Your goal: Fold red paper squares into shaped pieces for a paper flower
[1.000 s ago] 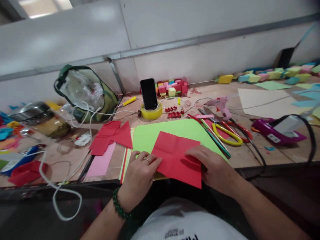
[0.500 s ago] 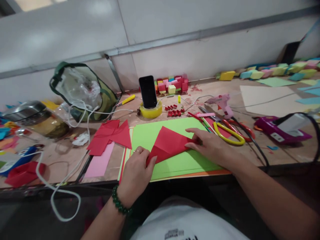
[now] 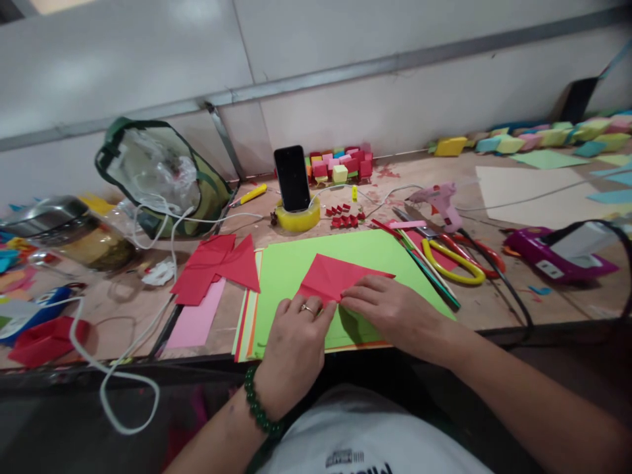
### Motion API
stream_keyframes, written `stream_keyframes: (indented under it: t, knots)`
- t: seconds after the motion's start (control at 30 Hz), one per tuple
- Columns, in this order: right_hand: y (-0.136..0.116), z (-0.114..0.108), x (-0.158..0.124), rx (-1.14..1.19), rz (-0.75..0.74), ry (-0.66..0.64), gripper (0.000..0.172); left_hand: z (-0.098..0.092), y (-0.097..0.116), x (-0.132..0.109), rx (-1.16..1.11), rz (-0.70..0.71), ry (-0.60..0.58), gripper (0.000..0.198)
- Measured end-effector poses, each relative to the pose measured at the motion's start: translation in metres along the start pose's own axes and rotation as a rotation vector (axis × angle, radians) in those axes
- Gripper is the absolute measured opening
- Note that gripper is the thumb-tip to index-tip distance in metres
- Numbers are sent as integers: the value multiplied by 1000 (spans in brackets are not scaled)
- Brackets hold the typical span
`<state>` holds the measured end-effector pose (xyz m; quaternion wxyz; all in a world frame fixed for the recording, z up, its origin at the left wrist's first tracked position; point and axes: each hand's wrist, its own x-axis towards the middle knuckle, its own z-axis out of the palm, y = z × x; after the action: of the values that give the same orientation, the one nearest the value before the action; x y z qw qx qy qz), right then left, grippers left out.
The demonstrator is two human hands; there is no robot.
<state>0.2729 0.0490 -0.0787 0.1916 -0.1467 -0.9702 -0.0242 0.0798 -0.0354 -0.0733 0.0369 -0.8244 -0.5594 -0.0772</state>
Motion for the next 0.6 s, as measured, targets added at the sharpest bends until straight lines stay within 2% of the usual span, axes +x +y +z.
stream_keyframes:
  t: [0.17, 0.37, 0.5, 0.6]
  knots:
    - [0, 0, 1, -19, -3, 12, 26, -1, -2, 3, -8, 1, -37, 42]
    - [16, -11, -16, -7, 136, -79, 28, -6, -7, -3, -48, -61, -41, 32]
    - [30, -22, -40, -84, 269, -66, 35, -6, -19, -24, -83, -129, 25, 37]
    - [32, -25, -51, -137, 333, -36, 38, -6, -30, -38, -116, -188, 105, 36]
